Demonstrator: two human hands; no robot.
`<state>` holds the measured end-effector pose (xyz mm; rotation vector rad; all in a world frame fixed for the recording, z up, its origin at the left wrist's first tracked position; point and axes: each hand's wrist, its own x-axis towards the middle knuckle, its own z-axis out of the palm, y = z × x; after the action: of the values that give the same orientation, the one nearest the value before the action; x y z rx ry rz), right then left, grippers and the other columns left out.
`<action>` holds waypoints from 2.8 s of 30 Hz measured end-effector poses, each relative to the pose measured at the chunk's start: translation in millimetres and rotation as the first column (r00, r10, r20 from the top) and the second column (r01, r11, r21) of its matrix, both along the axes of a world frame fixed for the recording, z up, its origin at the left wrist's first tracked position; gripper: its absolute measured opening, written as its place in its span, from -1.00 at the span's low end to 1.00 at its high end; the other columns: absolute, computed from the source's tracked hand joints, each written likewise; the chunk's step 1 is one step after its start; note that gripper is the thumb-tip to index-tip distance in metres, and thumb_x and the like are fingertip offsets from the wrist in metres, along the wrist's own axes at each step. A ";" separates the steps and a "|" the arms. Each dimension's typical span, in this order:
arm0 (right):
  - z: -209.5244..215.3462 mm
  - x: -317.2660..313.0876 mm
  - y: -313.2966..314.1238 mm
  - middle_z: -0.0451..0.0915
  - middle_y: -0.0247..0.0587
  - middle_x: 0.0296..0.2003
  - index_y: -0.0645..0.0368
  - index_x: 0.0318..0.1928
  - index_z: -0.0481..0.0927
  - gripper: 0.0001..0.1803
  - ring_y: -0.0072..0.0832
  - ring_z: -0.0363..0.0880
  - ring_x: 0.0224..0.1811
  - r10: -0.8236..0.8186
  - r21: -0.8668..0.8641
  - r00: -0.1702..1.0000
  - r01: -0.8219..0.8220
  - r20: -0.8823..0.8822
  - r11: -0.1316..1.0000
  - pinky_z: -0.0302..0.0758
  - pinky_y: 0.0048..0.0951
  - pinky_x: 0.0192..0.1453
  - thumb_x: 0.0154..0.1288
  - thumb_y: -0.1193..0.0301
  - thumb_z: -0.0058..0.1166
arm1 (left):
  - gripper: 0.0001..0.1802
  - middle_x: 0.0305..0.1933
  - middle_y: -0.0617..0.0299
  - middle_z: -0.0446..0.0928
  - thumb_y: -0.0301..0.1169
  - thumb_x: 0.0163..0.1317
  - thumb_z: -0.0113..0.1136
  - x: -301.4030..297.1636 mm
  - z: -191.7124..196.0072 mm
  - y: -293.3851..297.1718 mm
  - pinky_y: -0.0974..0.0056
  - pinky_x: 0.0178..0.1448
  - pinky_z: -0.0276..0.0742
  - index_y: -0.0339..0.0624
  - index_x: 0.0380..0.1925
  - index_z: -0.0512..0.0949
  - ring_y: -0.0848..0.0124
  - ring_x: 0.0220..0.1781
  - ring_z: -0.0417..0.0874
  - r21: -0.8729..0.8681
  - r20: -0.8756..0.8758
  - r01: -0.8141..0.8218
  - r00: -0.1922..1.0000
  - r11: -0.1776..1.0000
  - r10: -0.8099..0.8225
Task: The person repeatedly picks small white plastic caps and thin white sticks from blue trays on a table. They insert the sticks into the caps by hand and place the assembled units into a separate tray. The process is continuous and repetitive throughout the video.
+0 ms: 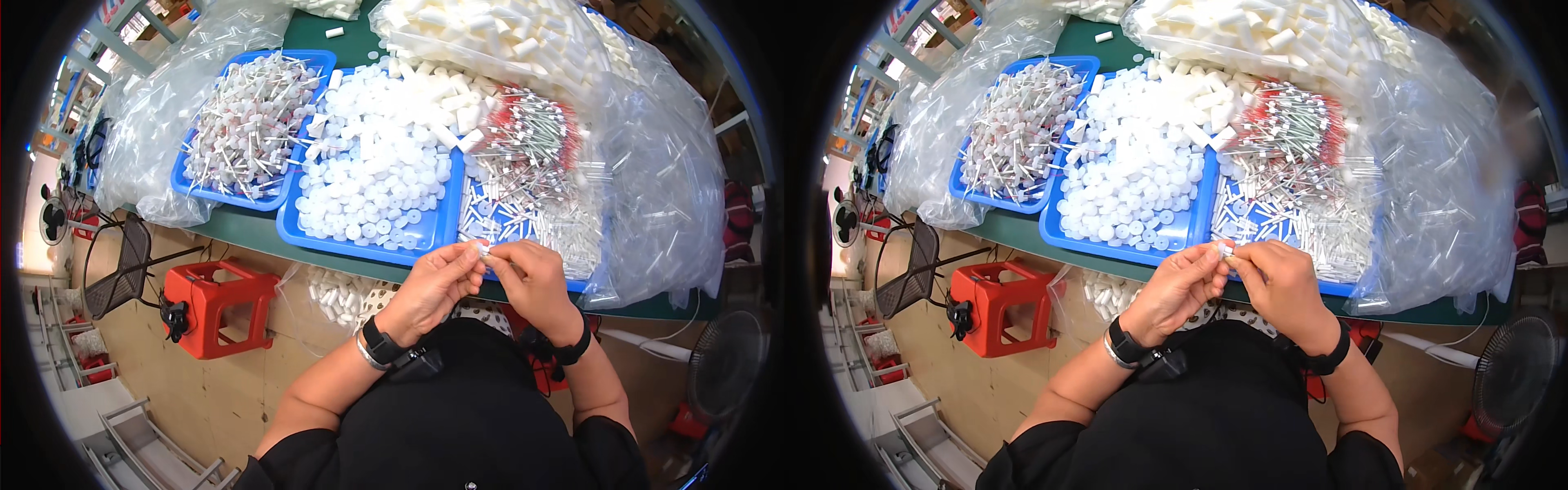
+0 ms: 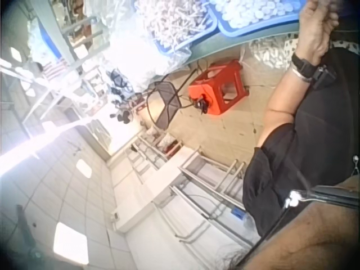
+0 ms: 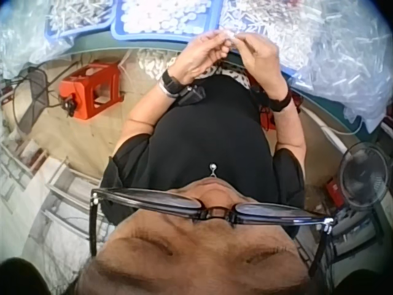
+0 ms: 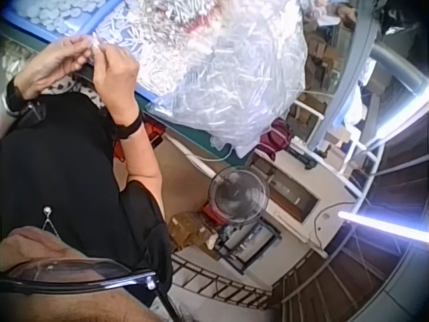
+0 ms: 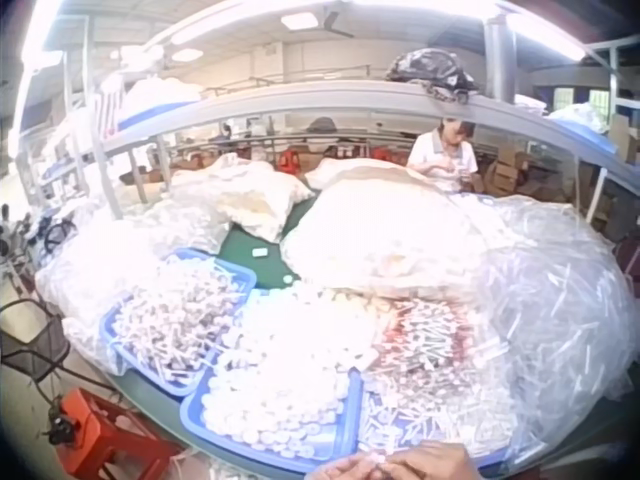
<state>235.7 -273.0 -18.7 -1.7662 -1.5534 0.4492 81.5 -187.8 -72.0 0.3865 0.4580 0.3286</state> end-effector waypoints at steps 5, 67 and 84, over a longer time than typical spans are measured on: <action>4.9 33.5 2.2 0.60 -0.06 -0.46 0.26 -0.30 0.64 -0.91 -0.19 0.57 -0.42 -0.178 -0.039 0.971 0.174 -0.162 0.984 0.49 -0.28 -0.31 0.22 0.50 0.15 | -0.65 -0.27 0.26 0.58 -0.25 0.43 0.05 -8.2 1.2 10.1 0.48 -0.19 0.56 -0.32 0.01 0.51 0.53 -0.32 0.59 0.110 -0.029 -0.088 0.995 0.990 0.092; 5.6 28.9 4.8 0.63 -0.12 -0.45 0.27 -0.30 0.61 -0.90 -0.23 0.62 -0.44 0.079 -0.007 0.995 -0.079 0.058 0.997 0.50 -0.34 -0.34 0.15 0.55 0.21 | -0.73 -0.07 0.00 0.59 -0.31 0.42 0.06 -2.1 8.1 11.5 0.31 0.16 0.60 -0.32 -0.09 0.49 0.26 0.03 0.65 0.086 -0.054 -0.289 0.954 0.953 0.294; 11.5 11.3 8.8 0.62 -0.15 -0.51 0.31 -0.13 0.57 -0.82 -0.40 0.62 -0.53 0.132 -0.193 0.935 -0.203 -0.329 0.960 0.52 -0.44 -0.39 0.41 0.44 0.02 | -0.67 -0.01 0.13 0.58 -0.34 0.39 0.11 -4.3 15.3 10.1 0.33 0.05 0.60 -0.35 0.03 0.51 0.41 -0.05 0.63 0.280 -0.111 -0.131 0.980 0.951 0.168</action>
<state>247.0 -264.2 -7.1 -1.6314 -1.4736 0.9767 77.2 -177.8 -56.7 0.6461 0.5769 0.5184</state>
